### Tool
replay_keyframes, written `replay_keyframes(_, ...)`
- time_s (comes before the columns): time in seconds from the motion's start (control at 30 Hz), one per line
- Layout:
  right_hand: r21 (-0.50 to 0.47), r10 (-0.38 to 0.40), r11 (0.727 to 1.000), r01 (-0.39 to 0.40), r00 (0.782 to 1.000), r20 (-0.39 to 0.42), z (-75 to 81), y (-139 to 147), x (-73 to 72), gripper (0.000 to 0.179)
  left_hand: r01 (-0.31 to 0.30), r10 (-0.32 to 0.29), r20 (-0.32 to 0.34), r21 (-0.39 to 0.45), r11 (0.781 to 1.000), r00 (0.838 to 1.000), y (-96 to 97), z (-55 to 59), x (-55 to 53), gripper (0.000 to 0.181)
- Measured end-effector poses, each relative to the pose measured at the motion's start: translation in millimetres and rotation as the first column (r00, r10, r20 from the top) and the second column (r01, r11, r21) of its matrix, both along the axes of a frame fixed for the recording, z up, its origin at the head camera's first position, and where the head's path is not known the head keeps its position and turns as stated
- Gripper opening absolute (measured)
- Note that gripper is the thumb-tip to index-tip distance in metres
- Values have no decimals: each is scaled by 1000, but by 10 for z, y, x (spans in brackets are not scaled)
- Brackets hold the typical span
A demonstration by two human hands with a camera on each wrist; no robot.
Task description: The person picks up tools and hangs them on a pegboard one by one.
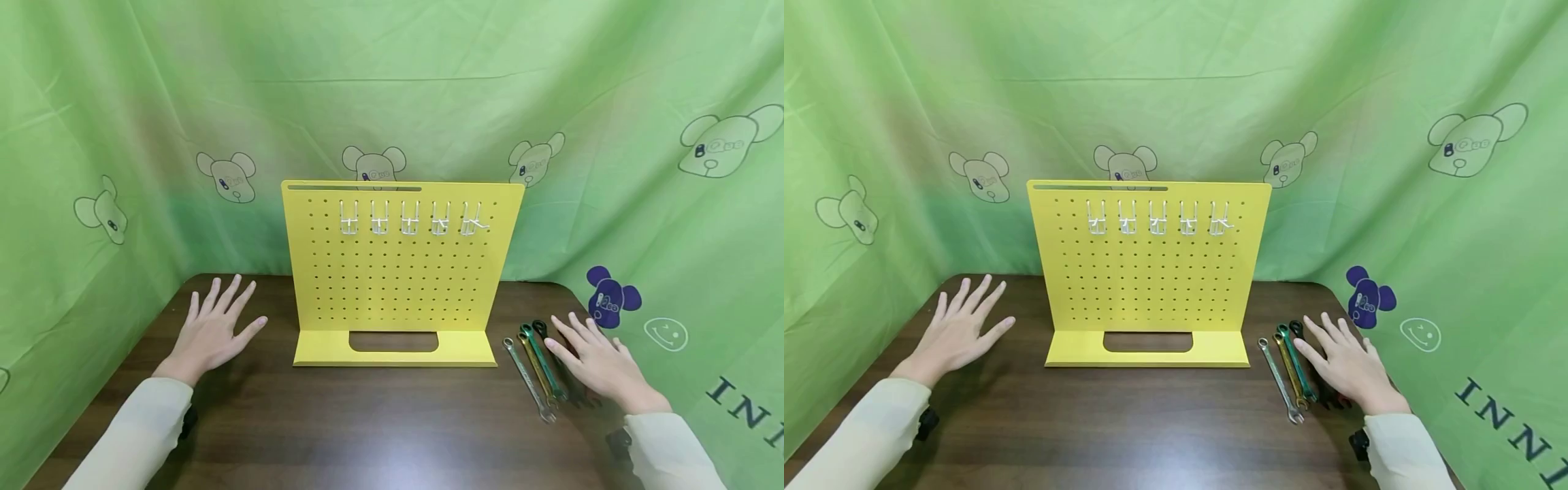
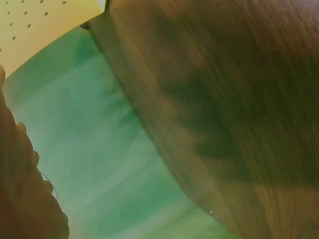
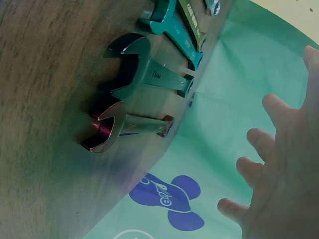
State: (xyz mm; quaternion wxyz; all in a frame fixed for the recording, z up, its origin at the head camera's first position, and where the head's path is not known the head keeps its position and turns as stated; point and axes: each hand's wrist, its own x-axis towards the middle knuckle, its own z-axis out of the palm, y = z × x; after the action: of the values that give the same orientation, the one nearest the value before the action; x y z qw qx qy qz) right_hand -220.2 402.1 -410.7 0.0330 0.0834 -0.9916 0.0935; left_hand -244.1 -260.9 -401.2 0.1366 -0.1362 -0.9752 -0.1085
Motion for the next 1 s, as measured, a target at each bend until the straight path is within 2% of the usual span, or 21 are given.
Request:
replay_keyframes(0.3, -26, 1, 1000, 0, 1000, 18, 11, -25, 22, 68, -6, 3, 49, 59, 998, 999, 1, 11, -4, 78)
replay_keyframes(0.57, -113, 9, 994, -6, 1000, 27, 1, -42, 18, 65, 12, -34, 107, 194, 981, 994, 32, -1, -48, 75)
replay_keyframes(0.7, -150, 18, 989, -14, 999, 26, -1, -49, 15, 63, 32, -63, 107, 265, 964, 992, 76, -6, -80, 73)
replay_keyframes(0.87, -182, 44, 983, -37, 998, 34, -27, -26, -3, 62, 57, -103, 102, 376, 925, 989, 131, 22, -136, 70)
replay_keyframes(1.0, -223, 55, 974, -42, 997, 54, -48, -20, -5, 62, 76, -128, 91, 434, 898, 988, 177, 64, -199, 68)
